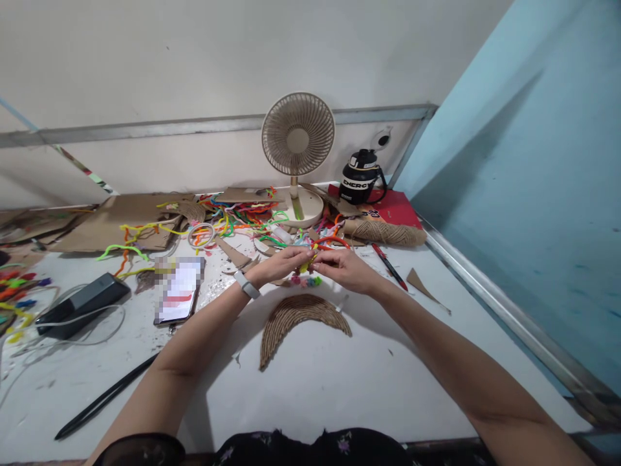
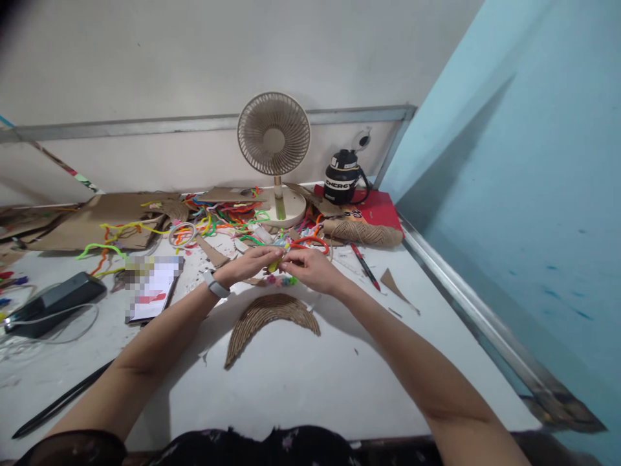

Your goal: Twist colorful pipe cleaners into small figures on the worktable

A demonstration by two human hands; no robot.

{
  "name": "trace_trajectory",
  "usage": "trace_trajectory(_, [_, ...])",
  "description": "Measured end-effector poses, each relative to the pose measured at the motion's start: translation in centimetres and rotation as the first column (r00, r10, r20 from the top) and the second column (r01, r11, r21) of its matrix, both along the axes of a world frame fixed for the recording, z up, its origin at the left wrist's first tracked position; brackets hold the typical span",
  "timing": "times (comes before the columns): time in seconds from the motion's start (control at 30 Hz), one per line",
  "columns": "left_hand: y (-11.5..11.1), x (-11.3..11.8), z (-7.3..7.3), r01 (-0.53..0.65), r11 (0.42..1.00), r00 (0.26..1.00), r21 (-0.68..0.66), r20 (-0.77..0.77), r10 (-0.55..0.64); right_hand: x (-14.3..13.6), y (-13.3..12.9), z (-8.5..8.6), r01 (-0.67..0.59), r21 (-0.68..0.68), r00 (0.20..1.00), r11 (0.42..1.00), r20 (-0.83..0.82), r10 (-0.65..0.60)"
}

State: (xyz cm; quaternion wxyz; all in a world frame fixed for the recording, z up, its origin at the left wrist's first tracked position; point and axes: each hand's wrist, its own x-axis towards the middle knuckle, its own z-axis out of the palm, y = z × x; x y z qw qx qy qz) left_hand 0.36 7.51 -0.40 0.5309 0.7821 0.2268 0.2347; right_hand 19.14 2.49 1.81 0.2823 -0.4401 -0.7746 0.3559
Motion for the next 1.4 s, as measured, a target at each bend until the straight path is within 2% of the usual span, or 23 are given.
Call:
trace_trajectory(0.23, [-0.5, 0.1, 0.8, -0.013, 0.999, 0.999, -0.041, 0.051, 0.015, 0.1, 0.1, 0.4, -0.091, -0.137, 0.987, 0.986, -0.142, 0.071])
trace_trajectory(0.4, [-0.3, 0.1, 0.3, -0.035, 0.994, 0.994, -0.106, 0.103, 0.046, -0.1, 0.2, 0.1, -0.084, -0.206, 0.978, 0.975, -0.205, 0.041])
trace_trajectory(0.47, [0.2, 0.1, -0.2, -0.042, 0.988, 0.987, -0.147, 0.146, 0.064, -0.1, 0.4, -0.2, -0.037, -0.165, 0.977, 0.986, -0.214, 0.001])
trace_trajectory(0.53, [0.7, -0.1, -0.5, -0.032, 0.978, 0.972, -0.206, 0.22, 0.078, 0.0, 0.5, -0.4, 0.059, -0.056, 0.973, 0.997, -0.221, -0.07])
trace_trajectory(0.63, [1.1, -0.2, -0.7, 0.025, 0.972, 0.956, -0.232, 0.291, 0.045, 0.3, 0.7, -0.6, 0.21, 0.097, 0.954, 0.973, -0.24, -0.182])
trace_trajectory(0.7, [1.2, -0.2, -0.7, 0.048, 0.975, 0.952, -0.219, 0.307, 0.022, 0.4, 0.8, -0.6, 0.252, 0.119, 0.943, 0.96, -0.255, -0.216])
trace_trajectory(0.9, [1.2, 0.0, -1.2, 0.03, 0.98, 0.96, -0.195, 0.279, 0.026, 0.4, 0.7, -0.6, 0.267, 0.127, 0.934, 0.955, -0.277, -0.224])
trace_trajectory(1.07, [0.9, -0.2, -0.7, -0.019, 0.986, 0.97, -0.163, 0.238, 0.058, 0.1, 0.5, -0.5, 0.267, 0.145, 0.938, 0.953, -0.268, -0.221])
trace_trajectory(1.27, [0.9, -0.1, -0.5, -0.008, 0.987, 0.968, -0.161, 0.247, 0.048, -0.1, 0.4, -0.5, 0.255, 0.204, 0.948, 0.945, -0.244, -0.203])
trace_trajectory(1.4, [0.4, -0.1, 0.0, -0.024, 0.993, 0.971, -0.114, 0.234, 0.05, -0.1, 0.5, -0.8, 0.232, 0.213, 0.958, 0.949, -0.221, -0.185])
